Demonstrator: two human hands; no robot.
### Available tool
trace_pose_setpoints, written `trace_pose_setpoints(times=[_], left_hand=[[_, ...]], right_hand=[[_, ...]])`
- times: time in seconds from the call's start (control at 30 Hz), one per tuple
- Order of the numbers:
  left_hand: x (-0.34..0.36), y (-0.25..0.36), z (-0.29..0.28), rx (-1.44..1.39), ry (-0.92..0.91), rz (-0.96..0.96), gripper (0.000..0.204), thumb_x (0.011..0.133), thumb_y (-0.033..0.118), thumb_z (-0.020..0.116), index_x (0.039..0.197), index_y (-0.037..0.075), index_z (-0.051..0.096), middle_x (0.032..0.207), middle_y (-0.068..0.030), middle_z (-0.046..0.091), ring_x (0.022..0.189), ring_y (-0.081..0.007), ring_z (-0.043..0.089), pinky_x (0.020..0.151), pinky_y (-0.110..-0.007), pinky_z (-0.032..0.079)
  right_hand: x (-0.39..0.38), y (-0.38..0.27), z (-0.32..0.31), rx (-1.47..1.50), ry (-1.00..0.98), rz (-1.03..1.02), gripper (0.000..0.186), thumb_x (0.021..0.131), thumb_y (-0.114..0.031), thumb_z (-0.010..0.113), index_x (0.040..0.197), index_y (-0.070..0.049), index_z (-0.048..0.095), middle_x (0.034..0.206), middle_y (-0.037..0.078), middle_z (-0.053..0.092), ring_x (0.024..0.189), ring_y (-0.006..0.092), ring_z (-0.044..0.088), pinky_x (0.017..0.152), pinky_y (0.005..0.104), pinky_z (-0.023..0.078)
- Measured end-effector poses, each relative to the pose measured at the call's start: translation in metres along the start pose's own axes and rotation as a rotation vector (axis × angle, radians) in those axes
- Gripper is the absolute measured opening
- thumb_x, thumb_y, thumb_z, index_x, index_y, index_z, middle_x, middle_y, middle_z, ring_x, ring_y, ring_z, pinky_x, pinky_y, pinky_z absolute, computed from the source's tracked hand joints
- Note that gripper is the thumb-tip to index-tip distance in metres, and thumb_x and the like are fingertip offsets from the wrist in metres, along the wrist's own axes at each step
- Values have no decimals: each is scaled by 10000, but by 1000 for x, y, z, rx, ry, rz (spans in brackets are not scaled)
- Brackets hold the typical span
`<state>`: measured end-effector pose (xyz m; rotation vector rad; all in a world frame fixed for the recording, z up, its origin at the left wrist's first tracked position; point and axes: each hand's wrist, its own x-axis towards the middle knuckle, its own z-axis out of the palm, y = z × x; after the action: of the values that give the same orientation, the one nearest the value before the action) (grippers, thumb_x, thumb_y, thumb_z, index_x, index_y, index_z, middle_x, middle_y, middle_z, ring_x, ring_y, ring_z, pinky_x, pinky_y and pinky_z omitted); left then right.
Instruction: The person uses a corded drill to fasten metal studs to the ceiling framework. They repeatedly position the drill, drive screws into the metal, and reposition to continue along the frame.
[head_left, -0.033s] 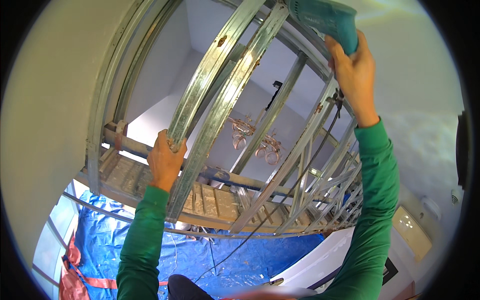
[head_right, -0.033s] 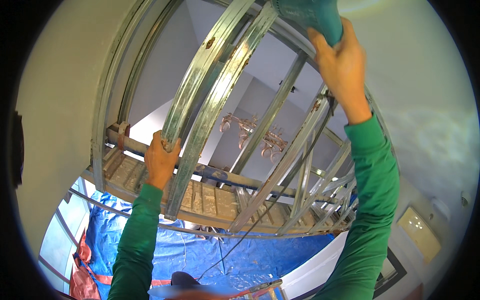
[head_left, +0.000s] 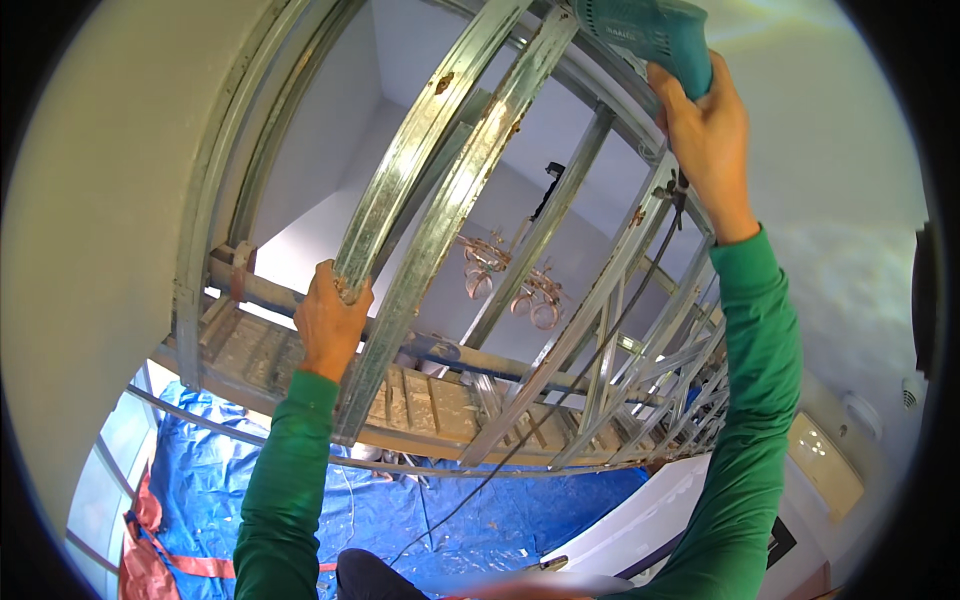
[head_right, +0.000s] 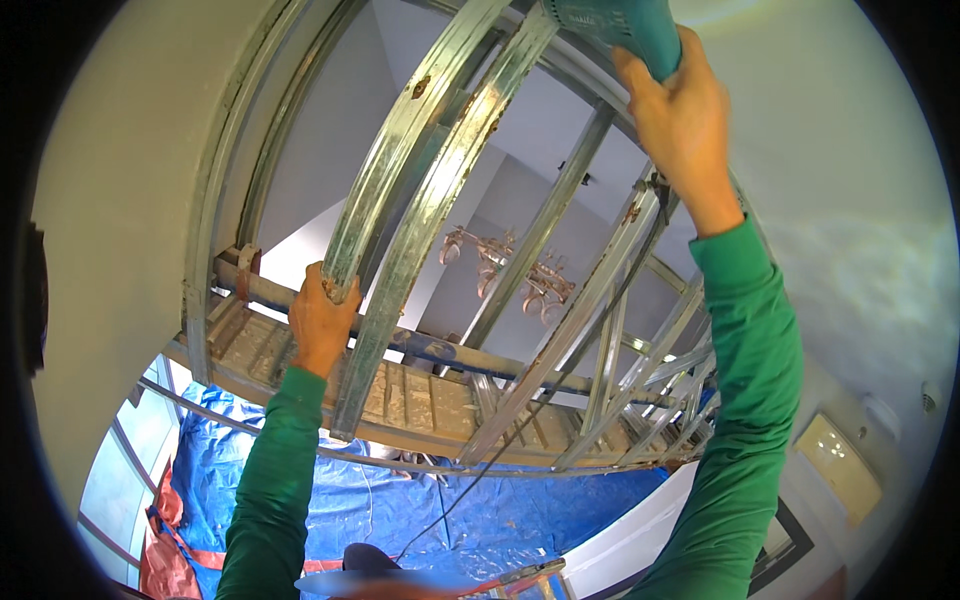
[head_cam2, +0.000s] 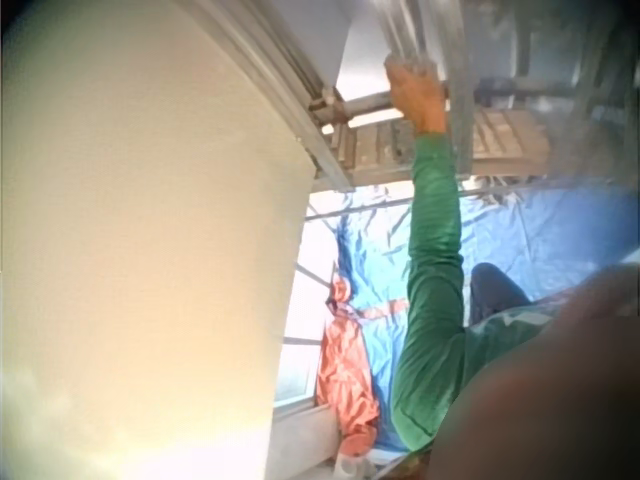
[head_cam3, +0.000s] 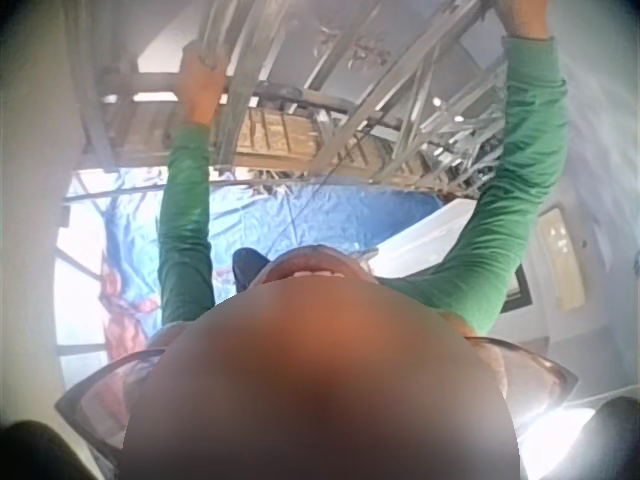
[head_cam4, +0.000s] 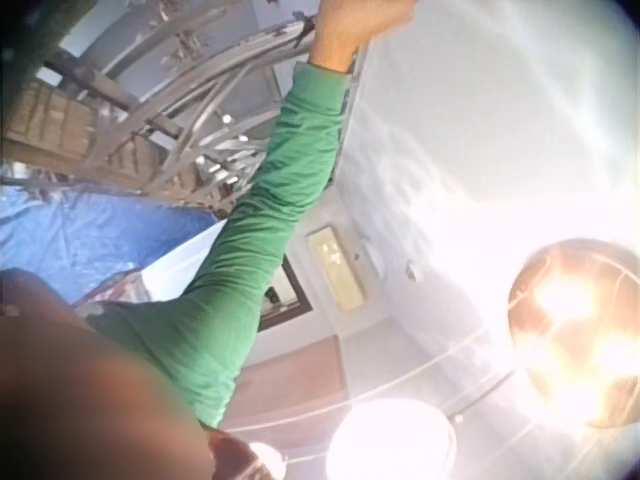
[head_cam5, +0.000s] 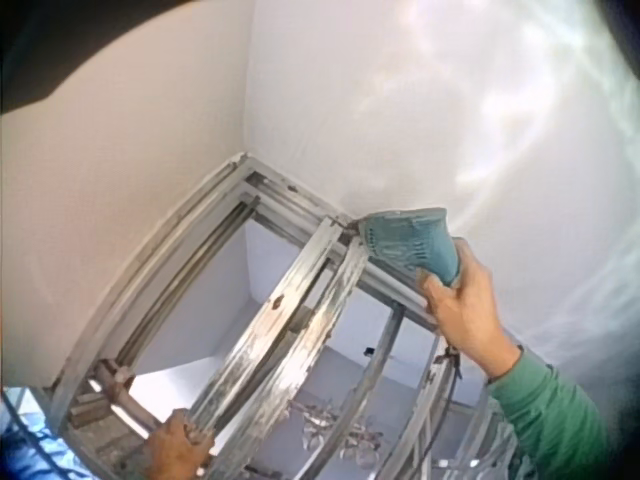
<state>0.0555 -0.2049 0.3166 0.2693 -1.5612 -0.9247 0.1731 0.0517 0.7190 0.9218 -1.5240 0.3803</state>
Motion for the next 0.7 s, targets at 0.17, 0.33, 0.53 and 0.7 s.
trace_pose_setpoints(times=[0.17, 0.33, 0.53, 0.7], left_hand=[[4, -11, -1, 69, 46, 41, 585, 959, 371, 850, 1363, 29, 601, 1100, -227, 792, 906, -454, 777, 771, -551, 599], [5, -15, -4, 65, 48, 64, 593, 956, 374, 856, 1362, 26, 599, 1098, -236, 788, 901, -456, 776, 753, -552, 602], [4, -17, 0, 61, 60, 76, 610, 927, 354, 880, 1359, 33, 595, 1095, -224, 781, 887, -442, 783, 730, -549, 611], [3, -19, 1, 69, 85, 108, 622, 917, 344, 889, 1365, 35, 588, 1093, -216, 775, 865, -437, 784, 708, -543, 615]], right_hand=[[32, -11, 12, 95, 12, -44, 456, 986, -310, 781, 1278, 22, 671, 904, 74, 772, 622, 123, 661, 598, 301, 523], [49, -13, 12, 71, -17, 2, 475, 980, -318, 789, 1276, 32, 666, 943, 78, 786, 618, 129, 671, 596, 310, 537], [56, -10, 11, 95, -21, -23, 496, 979, -322, 800, 1281, 44, 656, 975, 99, 788, 604, 130, 666, 573, 304, 532], [57, -17, 11, 84, -26, -30, 455, 979, -287, 795, 1271, 36, 663, 944, 112, 774, 611, 150, 675, 574, 329, 541]])
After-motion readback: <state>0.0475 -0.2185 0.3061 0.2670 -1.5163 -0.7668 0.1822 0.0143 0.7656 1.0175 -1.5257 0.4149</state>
